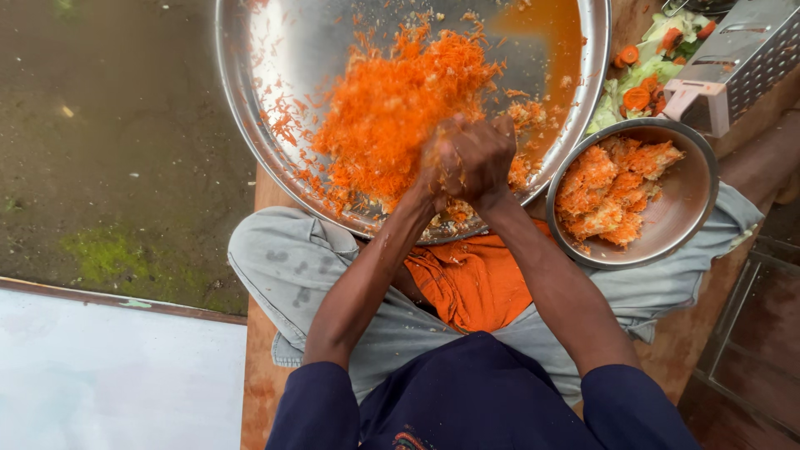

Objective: The person sits cross-legged and repeatedly squeezes shredded carrots by hand in a large metal tray to extract liquid. The person transfers the squeezed carrot pulp into a smaller metal bowl beside them.

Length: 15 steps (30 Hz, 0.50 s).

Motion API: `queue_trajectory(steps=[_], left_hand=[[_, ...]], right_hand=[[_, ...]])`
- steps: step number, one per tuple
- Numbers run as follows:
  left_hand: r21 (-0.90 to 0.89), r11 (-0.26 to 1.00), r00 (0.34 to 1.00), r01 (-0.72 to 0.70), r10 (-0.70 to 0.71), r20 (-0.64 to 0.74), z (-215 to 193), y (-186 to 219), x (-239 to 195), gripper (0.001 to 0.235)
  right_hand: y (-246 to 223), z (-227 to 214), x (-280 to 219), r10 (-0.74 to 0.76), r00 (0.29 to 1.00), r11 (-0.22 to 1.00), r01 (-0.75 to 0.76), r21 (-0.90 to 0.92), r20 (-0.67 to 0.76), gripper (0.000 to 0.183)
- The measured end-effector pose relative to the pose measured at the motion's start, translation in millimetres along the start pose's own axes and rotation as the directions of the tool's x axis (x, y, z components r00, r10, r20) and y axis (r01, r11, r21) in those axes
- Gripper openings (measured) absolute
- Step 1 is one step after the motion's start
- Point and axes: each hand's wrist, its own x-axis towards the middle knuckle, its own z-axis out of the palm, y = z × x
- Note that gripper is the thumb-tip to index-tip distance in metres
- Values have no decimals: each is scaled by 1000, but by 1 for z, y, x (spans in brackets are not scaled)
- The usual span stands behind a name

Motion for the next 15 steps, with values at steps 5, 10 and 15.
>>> queue_trajectory(steps=[5,10,15], left_hand=[[96,991,996,-91,92,-4,-21,-22,17,25],[150,986,995,-71,80,-57,-20,-24,12,22],[42,999,1000,-21,20,5,27,14,-16,30]], right_hand=[[-6,-1,-3,47,998,999,-47,2,-30,60],[-9,1,-3,110,993,994,-110,16,-31,63],[-11,-15,1,205,971,976,-212,48,121,59]])
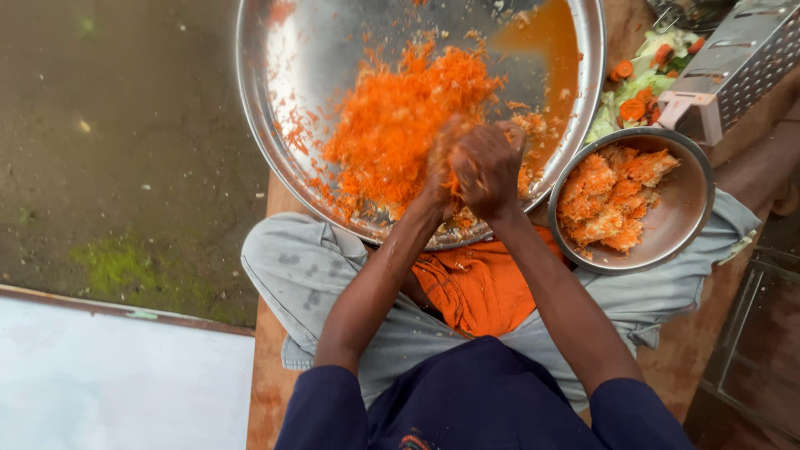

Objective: The person sits cross-legged and repeatedly squeezes shredded carrots by hand in a large metal tray to extract liquid. The person transfers the squeezed carrot pulp into a smaller metal bowl beside them.

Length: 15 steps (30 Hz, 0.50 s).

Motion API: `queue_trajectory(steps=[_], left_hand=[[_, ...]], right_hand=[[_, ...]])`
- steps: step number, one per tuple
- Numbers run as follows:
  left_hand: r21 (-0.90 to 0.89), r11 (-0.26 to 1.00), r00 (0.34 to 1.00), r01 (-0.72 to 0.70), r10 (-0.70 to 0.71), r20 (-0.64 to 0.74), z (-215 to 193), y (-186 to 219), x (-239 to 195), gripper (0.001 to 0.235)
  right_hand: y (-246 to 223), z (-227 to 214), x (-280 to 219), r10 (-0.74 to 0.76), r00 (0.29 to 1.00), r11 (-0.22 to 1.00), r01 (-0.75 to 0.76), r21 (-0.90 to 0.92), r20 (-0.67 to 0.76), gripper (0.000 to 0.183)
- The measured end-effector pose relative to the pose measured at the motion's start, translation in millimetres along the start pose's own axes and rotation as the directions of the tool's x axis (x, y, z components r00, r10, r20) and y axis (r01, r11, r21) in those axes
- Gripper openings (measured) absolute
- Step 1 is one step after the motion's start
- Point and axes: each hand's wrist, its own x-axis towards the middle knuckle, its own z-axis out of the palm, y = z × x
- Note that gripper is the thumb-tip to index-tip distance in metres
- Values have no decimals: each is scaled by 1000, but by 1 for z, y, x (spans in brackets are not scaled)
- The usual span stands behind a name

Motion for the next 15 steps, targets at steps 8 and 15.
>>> queue_trajectory(steps=[8,15], left_hand=[[3,1000,993,-14,14,118,15,33,-28,55],[137,985,975,-104,74,210,-42,-11,-4,42]], right_hand=[[-35,-18,-10,-171,949,985,167,-36,-266,60],[-29,-5,-12,-143,939,988,151,3,-314,55]])
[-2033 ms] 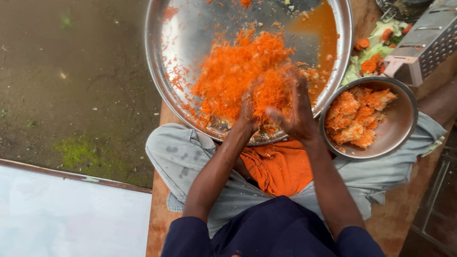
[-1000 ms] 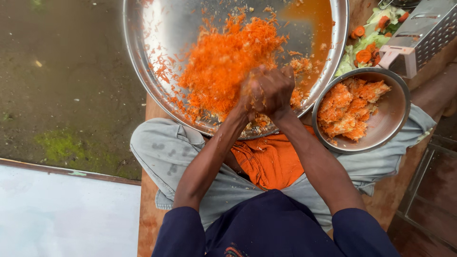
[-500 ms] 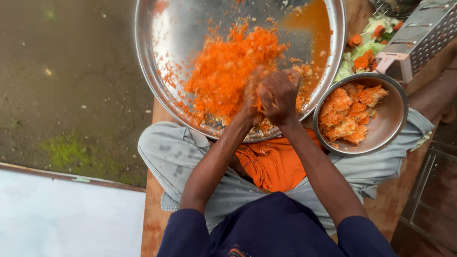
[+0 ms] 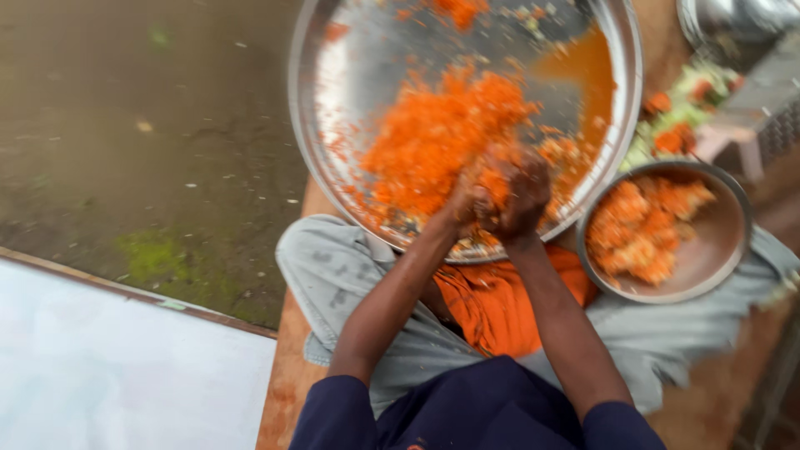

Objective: The person sits cross-legged and repeatedly squeezes shredded carrots by hand in a large metal tray to extract liquid. The person transfers the squeezed carrot pulp into a smaller metal bowl beside them.

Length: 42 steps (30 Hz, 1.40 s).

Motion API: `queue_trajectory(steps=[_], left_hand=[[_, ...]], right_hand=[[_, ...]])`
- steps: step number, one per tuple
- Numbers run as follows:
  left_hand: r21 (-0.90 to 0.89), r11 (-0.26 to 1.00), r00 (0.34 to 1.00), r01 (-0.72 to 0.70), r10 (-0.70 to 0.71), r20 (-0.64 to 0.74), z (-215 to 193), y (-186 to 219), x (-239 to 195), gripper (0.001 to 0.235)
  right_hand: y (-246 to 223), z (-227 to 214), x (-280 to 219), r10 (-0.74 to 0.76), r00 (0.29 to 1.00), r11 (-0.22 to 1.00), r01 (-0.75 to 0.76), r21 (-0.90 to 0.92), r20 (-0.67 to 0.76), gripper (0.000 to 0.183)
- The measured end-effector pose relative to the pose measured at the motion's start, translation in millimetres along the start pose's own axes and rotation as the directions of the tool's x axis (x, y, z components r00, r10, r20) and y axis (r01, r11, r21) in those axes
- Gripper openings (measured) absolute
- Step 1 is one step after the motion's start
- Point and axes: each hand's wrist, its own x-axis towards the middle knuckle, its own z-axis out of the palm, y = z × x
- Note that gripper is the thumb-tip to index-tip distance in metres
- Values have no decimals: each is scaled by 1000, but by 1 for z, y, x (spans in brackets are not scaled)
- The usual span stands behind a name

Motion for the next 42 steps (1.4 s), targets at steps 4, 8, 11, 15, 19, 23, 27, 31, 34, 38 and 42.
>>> queue_trajectory(steps=[4,8,11,15,19,23,27,31,34,38,42], left_hand=[[-255,960,981,112,-148,-128,-20,-27,9,38],[-553,827,982,104,2,187,-27,-38,9,40],[-513,850,988,120,-152,-21,-14,-22,7,40],[-393,917,981,62,-128,-144,32,9,-1,39],[-225,961,948,161,-215,-236,56,31,-13,50],[-201,970,975,138,-169,-147,54,20,-18,48],[-242,963,984,120,-147,-98,34,6,-6,46],[-282,954,987,100,-131,-92,20,-9,2,45],[-308,947,989,94,-123,-78,17,-21,14,43],[-330,941,988,72,-113,-106,2,-34,19,42],[-381,924,972,27,-113,-206,0,-36,16,40]], right_hand=[[13,3,0,-37,997,999,39,25,-63,58],[0,-1,-5,-18,999,988,23,152,-33,59],[-9,-5,-2,-45,999,993,46,107,-3,63],[-10,-14,1,44,998,985,-38,171,-33,63],[4,-16,-2,-38,997,997,43,60,-72,52],[16,-14,-10,-138,989,990,138,-6,-51,53],[17,-11,-15,-70,993,997,71,-12,96,66],[8,-10,-18,3,991,1000,-4,5,137,77],[3,-11,-20,6,992,1000,-8,23,124,79],[5,-2,-21,86,985,996,-89,12,149,62],[11,1,-20,100,984,988,-116,106,145,42]])
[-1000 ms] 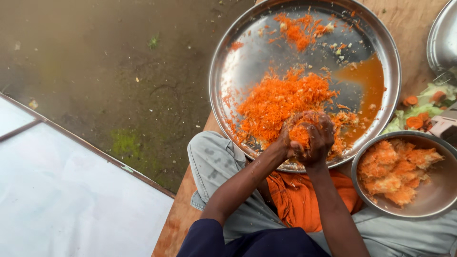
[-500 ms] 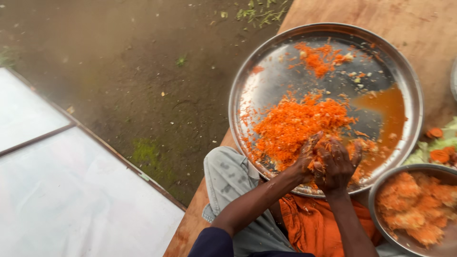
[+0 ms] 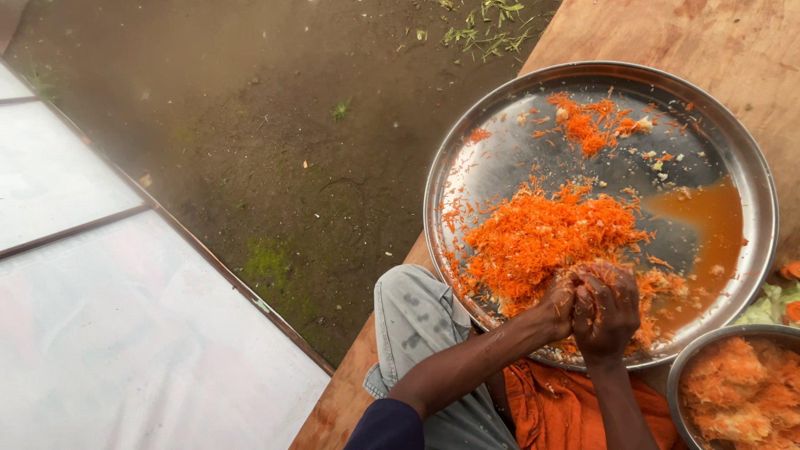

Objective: The person sits cross-legged and repeatedly squeezes shredded carrots by hand in a large metal tray to extract liquid. The person transfers the squeezed carrot pulp into a smaller metal bowl beside them.

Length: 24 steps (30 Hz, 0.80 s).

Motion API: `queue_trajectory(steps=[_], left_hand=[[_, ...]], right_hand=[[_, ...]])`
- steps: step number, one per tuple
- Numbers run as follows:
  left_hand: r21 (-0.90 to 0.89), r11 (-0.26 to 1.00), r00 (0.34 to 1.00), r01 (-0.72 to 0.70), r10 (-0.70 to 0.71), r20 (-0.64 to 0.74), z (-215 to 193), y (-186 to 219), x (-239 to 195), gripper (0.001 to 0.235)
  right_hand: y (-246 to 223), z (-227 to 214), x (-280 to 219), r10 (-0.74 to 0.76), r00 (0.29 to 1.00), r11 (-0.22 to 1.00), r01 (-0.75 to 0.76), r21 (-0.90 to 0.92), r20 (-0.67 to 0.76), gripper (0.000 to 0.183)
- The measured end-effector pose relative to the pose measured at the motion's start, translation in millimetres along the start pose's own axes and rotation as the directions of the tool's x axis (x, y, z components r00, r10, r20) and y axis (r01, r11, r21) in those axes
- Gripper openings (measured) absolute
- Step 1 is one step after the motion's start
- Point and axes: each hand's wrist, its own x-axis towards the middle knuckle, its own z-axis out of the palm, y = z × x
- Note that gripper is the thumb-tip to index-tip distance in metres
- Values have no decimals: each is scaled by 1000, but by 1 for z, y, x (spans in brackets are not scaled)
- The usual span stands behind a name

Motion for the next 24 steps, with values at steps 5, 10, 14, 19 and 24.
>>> queue_trajectory(steps=[5,10,14,19,24], left_hand=[[-101,993,998,66,-64,22,30,24,-18,51],[-24,992,981,125,-120,152,51,34,-30,47],[16,986,954,166,-164,252,31,15,-20,43],[-20,985,933,174,-158,324,-6,-17,5,39],[37,989,952,140,-145,269,-9,-11,18,31]], right_hand=[[-6,-1,5,-61,998,998,61,-36,-22,53],[1,-11,4,-198,976,938,216,-272,92,66],[26,-16,-6,-280,952,839,304,-451,121,63],[64,-3,-3,-324,923,832,382,-402,206,58],[60,9,11,-319,928,864,368,-343,192,83]])
